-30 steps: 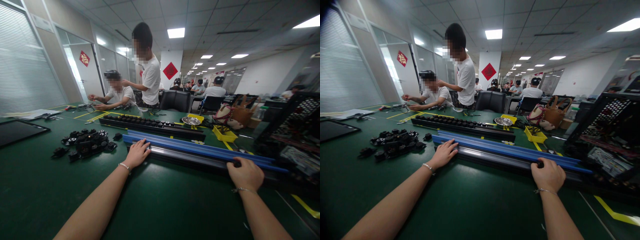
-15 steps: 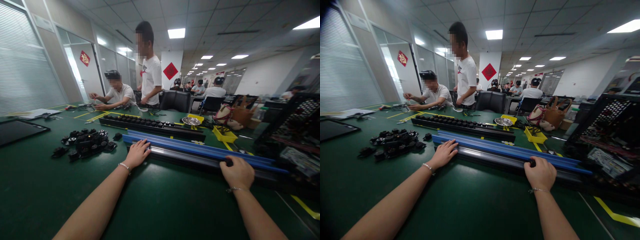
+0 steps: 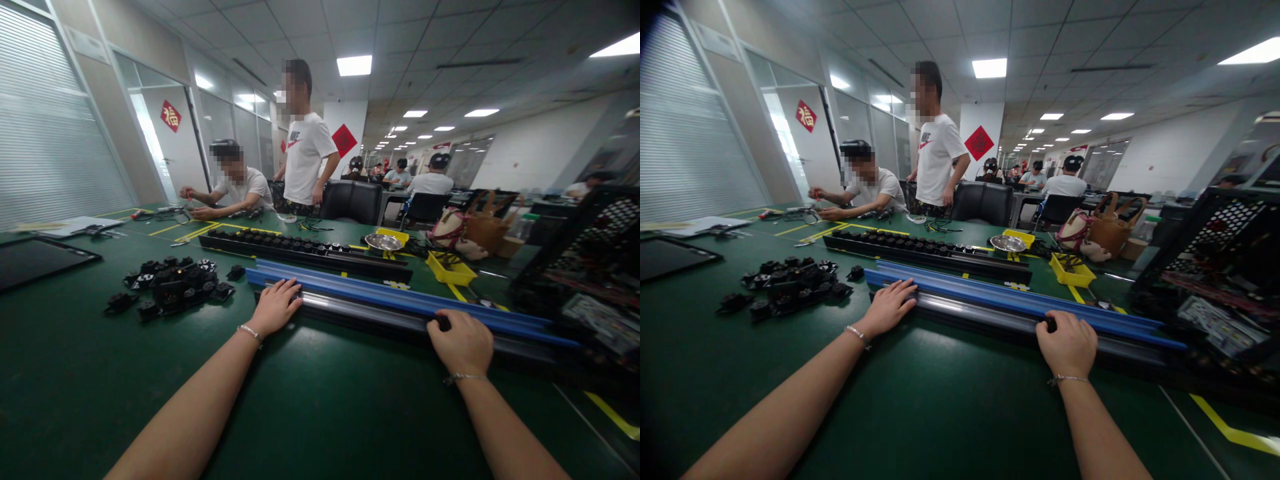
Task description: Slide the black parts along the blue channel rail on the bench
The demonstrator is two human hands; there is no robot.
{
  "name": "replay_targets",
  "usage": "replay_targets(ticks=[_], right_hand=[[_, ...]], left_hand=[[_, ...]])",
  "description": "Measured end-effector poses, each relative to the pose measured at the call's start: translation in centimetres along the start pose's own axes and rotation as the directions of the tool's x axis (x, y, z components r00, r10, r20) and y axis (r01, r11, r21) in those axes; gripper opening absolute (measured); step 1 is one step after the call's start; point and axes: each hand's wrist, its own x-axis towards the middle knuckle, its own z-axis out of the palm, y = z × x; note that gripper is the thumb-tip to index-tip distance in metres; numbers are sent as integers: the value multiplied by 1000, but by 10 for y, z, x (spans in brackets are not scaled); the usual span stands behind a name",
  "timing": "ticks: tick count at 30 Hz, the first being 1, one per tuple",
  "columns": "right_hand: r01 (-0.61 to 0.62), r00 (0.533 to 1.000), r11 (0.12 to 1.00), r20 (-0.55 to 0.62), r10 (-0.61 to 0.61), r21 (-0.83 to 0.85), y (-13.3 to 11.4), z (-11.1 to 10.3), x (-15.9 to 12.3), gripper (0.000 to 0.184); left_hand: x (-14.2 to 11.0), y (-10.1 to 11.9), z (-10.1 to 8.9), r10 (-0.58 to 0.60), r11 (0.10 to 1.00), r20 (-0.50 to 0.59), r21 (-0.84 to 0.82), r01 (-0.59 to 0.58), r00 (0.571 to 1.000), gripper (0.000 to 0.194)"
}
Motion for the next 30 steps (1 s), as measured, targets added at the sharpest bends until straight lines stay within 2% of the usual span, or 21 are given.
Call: replay_targets(ticks=[7,16,24,30], right_hand=[[15,1000,999,-2,-15,32,1,2,0,19],[42,999,999,-22,-42,18,-2,3,-1,20],[95,995,994,2,-95,61,-18,3,-1,18],[93,995,992,10,-95,81,-20,5,-1,18]], left_hand=[[-1,7,-1,1,1000,-29,-10,-1,1000,45],[-2,24,0,132,991,-16,-35,-133,991,43],[-2,24,1,130,990,-15,-43,-130,991,42],[-1,26,3,114,992,-22,-45,-115,993,41]])
